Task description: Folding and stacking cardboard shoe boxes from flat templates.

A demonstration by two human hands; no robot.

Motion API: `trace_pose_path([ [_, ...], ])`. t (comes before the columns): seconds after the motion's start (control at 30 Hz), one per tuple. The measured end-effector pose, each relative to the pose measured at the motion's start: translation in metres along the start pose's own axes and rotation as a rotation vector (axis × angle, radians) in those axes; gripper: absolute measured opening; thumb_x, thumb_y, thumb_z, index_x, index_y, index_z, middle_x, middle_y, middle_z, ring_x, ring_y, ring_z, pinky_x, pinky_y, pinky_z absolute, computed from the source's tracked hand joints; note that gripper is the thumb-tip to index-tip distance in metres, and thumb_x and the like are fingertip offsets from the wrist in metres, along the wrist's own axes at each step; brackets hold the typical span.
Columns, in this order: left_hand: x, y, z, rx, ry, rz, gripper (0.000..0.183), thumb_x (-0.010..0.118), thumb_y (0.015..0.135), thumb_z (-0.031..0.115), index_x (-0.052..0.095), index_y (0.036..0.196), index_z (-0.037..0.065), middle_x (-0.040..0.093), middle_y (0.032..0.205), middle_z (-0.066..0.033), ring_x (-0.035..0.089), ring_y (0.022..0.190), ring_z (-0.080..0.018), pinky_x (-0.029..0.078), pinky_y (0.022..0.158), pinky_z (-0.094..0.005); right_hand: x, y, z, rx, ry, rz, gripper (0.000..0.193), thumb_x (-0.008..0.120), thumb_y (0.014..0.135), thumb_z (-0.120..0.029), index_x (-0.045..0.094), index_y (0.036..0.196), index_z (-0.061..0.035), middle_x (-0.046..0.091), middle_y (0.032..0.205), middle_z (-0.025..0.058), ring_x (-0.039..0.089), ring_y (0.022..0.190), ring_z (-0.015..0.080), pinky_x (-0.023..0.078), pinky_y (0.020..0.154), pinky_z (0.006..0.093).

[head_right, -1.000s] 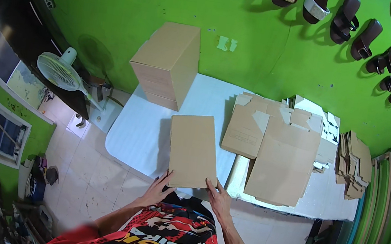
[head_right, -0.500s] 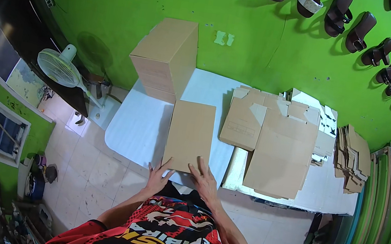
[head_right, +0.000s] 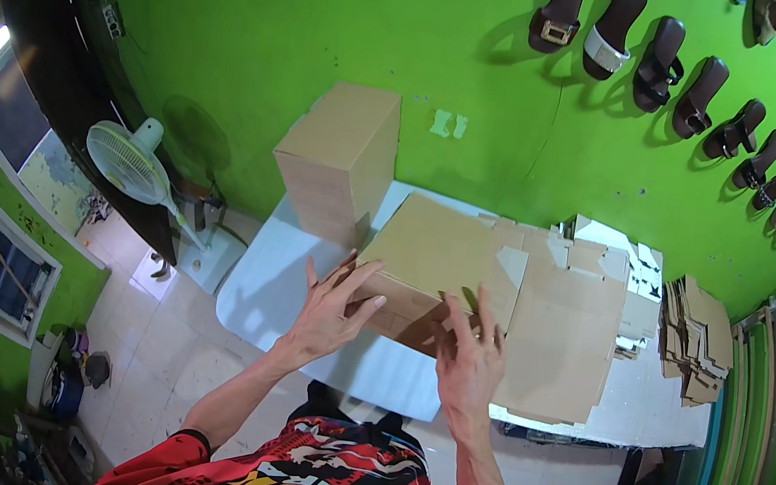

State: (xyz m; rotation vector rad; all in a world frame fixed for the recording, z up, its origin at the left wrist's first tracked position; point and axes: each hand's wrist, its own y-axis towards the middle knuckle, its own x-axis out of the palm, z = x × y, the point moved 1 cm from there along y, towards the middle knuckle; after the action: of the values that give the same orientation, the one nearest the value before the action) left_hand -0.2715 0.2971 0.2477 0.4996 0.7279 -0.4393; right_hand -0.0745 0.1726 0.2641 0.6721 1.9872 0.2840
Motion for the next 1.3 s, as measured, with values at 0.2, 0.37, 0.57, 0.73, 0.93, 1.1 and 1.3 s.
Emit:
trace_pose_path([
  [0.2, -0.050, 0.048, -0.018, 0.205, 0.049, 0.254, 0.048, 0.070, 0.099, 0.029, 0.060, 0.146, 0.020, 0.051, 0.156, -0.0195, 0.038, 0.154, -0.0302, 0.002, 0.123, -0.0713, 0.015, 0.052, -0.049, -0.102, 0.160, 0.291, 0.040, 0.073, 0.096, -0.012, 0.071, 0.135, -0.0189, 0.043, 0.162, 0.0185, 0.054, 0.137, 0.0370, 0.043, 0.113, 0.0519],
  [0.37, -0.119, 0.103, -0.090, 0.205, 0.060, 0.403, 0.047, 0.068, 0.101, 0.030, 0.059, 0.146, 0.021, 0.049, 0.158, -0.0164, 0.037, 0.153, -0.0326, 0.001, 0.127, -0.0640, 0.094, 0.137, -0.102, -0.250, 0.129, 0.441, 0.033, 0.074, 0.096, -0.017, 0.074, 0.128, -0.0211, 0.048, 0.160, 0.0129, 0.062, 0.128, 0.0326, 0.049, 0.107, 0.0506],
  [0.57, -0.158, 0.171, -0.202, 0.177, 0.006, 0.345, 0.057, 0.069, 0.100, 0.033, 0.053, 0.153, 0.022, 0.033, 0.167, -0.0181, 0.027, 0.157, -0.0378, 0.015, 0.127, -0.0616, 0.203, 0.219, -0.129, -0.279, 0.047, 0.349, 0.048, 0.075, 0.095, -0.024, 0.064, 0.141, -0.0267, 0.043, 0.164, 0.0118, 0.057, 0.135, 0.0371, 0.044, 0.111, 0.0586],
  [0.73, -0.160, 0.175, -0.236, 0.316, 0.035, 0.381, 0.077, 0.081, 0.088, 0.024, 0.048, 0.157, 0.025, 0.001, 0.176, -0.0186, 0.011, 0.160, -0.0427, 0.023, 0.126, -0.0612, 0.237, 0.221, -0.154, -0.266, -0.176, 0.197, 0.081, 0.081, 0.087, -0.025, 0.045, 0.159, -0.0327, 0.014, 0.176, 0.0066, 0.015, 0.159, 0.0442, 0.022, 0.117, 0.0785],
  [0.93, -0.160, 0.197, -0.251, 0.294, -0.148, 0.272, 0.079, 0.086, 0.077, 0.010, 0.056, 0.150, 0.017, 0.000, 0.175, -0.0201, 0.010, 0.161, -0.0408, 0.026, 0.129, -0.0507, 0.255, 0.248, -0.165, -0.337, -0.196, 0.112, 0.081, 0.080, 0.086, -0.020, 0.045, 0.159, -0.0311, 0.026, 0.173, 0.0059, 0.022, 0.158, 0.0410, 0.027, 0.117, 0.0760],
  [1.1, -0.161, 0.202, -0.266, 0.372, -0.114, 0.248, 0.077, 0.085, 0.078, 0.012, 0.057, 0.149, 0.021, 0.004, 0.175, -0.0190, 0.021, 0.158, -0.0419, 0.036, 0.124, -0.0502, 0.264, 0.241, -0.170, -0.346, -0.184, 0.196, 0.068, 0.073, 0.089, -0.013, 0.052, 0.152, -0.0263, 0.047, 0.159, 0.0086, 0.042, 0.147, 0.0405, 0.034, 0.114, 0.0737],
  [1.3, -0.156, 0.201, -0.245, 0.472, 0.143, 0.294, 0.079, 0.077, 0.085, 0.006, 0.049, 0.156, 0.023, 0.004, 0.175, -0.0184, 0.005, 0.159, -0.0487, 0.023, 0.126, -0.0621, 0.263, 0.236, -0.180, -0.298, -0.344, 0.289, 0.058, 0.072, 0.090, -0.014, 0.058, 0.146, -0.0236, 0.056, 0.149, 0.0071, 0.049, 0.140, 0.0352, 0.038, 0.111, 0.0681],
])
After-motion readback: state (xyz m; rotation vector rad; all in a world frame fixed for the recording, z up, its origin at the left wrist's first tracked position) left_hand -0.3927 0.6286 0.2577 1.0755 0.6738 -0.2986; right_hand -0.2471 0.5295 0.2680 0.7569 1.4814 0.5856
